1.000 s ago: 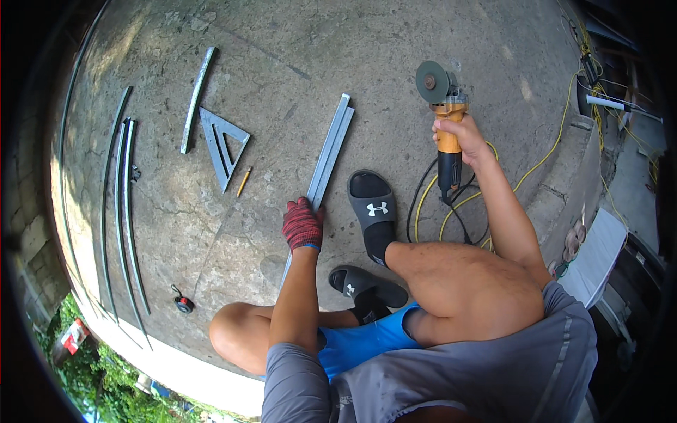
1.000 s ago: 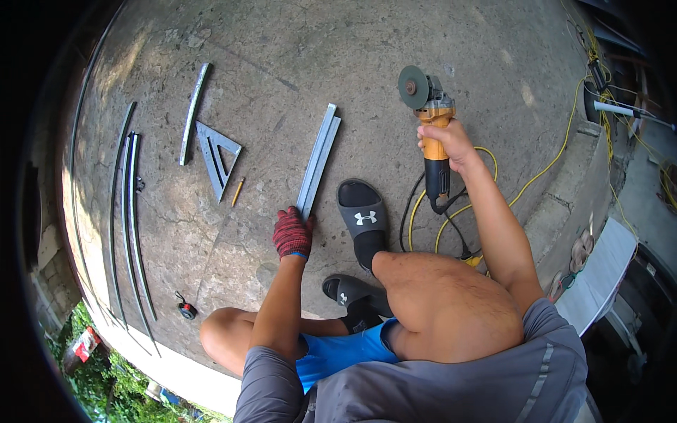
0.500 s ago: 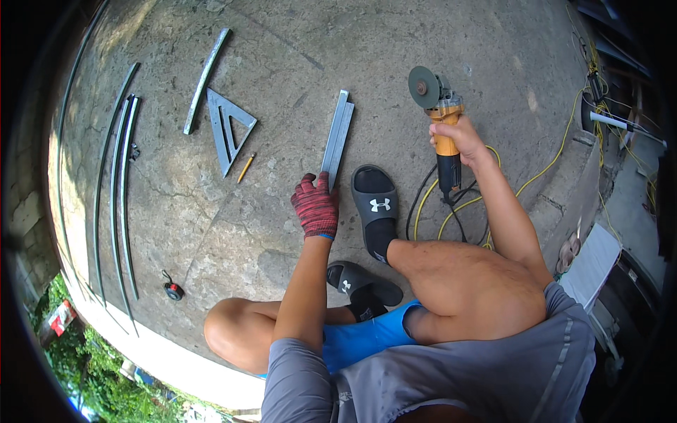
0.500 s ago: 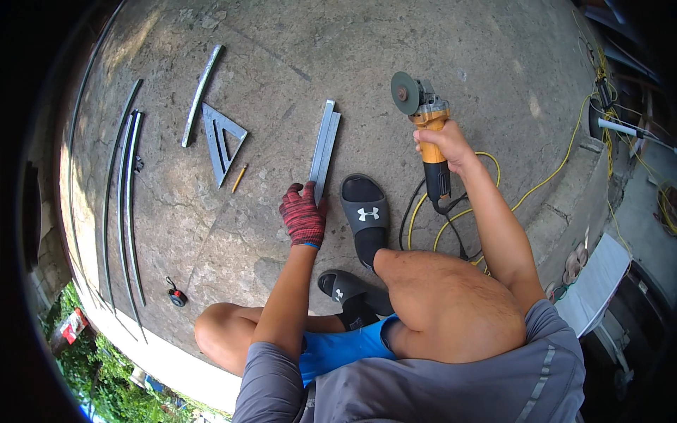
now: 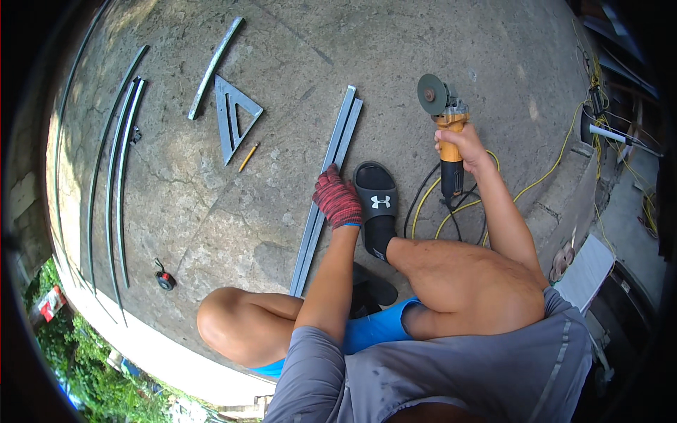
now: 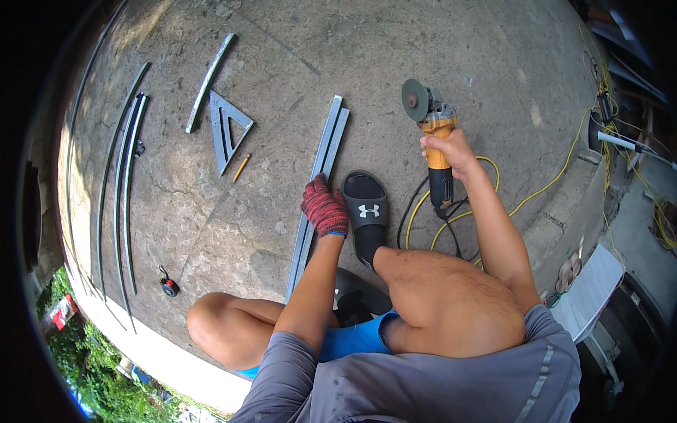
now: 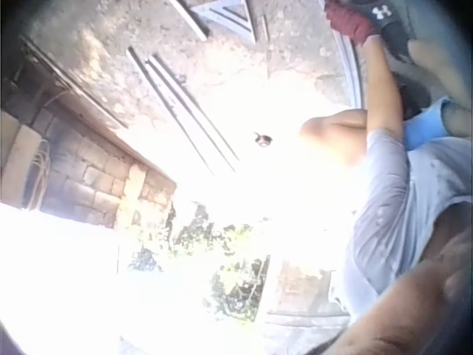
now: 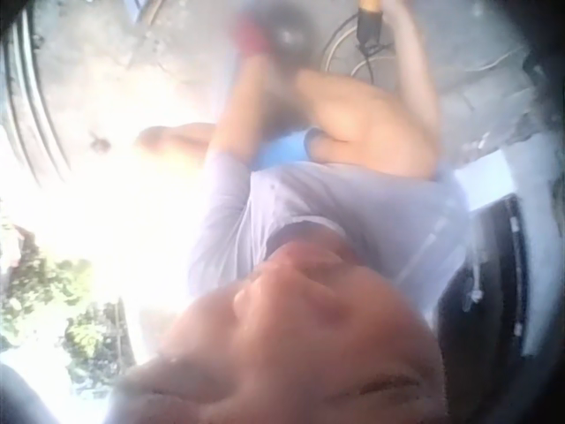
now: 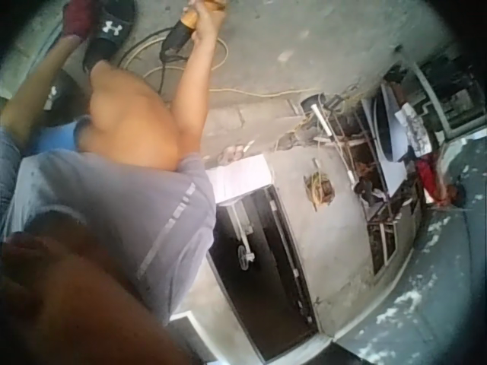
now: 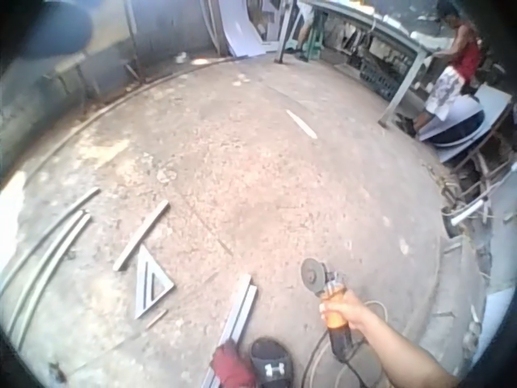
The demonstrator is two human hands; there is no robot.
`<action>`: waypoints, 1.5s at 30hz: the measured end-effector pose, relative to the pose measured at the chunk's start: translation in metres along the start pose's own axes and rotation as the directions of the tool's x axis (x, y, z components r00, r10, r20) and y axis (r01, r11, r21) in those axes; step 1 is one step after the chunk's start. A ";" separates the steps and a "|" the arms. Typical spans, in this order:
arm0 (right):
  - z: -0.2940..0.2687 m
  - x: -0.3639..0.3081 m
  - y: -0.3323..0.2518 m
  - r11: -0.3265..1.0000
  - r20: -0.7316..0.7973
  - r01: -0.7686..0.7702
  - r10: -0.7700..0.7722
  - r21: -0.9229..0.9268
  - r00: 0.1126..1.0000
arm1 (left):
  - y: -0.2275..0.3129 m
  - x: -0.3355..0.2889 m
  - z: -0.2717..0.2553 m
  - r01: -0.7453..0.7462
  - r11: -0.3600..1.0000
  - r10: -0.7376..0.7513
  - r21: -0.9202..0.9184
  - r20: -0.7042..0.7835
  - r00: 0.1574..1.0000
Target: The recorder measures metal rods using a speed square and pencil, and then cuts them using an electric angle grinder.
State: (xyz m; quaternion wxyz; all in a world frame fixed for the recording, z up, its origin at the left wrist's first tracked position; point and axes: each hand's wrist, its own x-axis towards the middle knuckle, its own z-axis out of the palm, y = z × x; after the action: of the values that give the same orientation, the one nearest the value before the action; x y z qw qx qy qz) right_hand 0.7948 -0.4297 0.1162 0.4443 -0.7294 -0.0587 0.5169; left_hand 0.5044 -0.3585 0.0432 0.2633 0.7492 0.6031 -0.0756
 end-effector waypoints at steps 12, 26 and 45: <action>0.006 0.007 -0.002 0.998 0.019 -0.024 0.025 -0.050 0.999 | -0.010 0.021 0.009 -0.212 0.977 0.214 -0.040 0.066 0.975; 0.055 0.036 0.016 0.934 0.030 -0.089 0.105 -0.347 0.994 | 0.005 0.032 -0.020 -0.364 0.929 0.366 -0.060 0.273 0.889; 0.049 0.041 0.024 0.942 0.021 -0.078 0.090 -0.325 0.996 | 0.026 0.041 -0.038 -0.306 0.952 0.271 0.018 0.416 0.868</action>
State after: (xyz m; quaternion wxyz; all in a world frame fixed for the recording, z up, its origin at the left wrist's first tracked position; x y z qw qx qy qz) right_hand 0.7649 -0.3929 0.0671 0.2948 -0.7849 -0.1196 0.5317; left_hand 0.5317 -0.3077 0.0660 0.3603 0.8086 0.4124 -0.2153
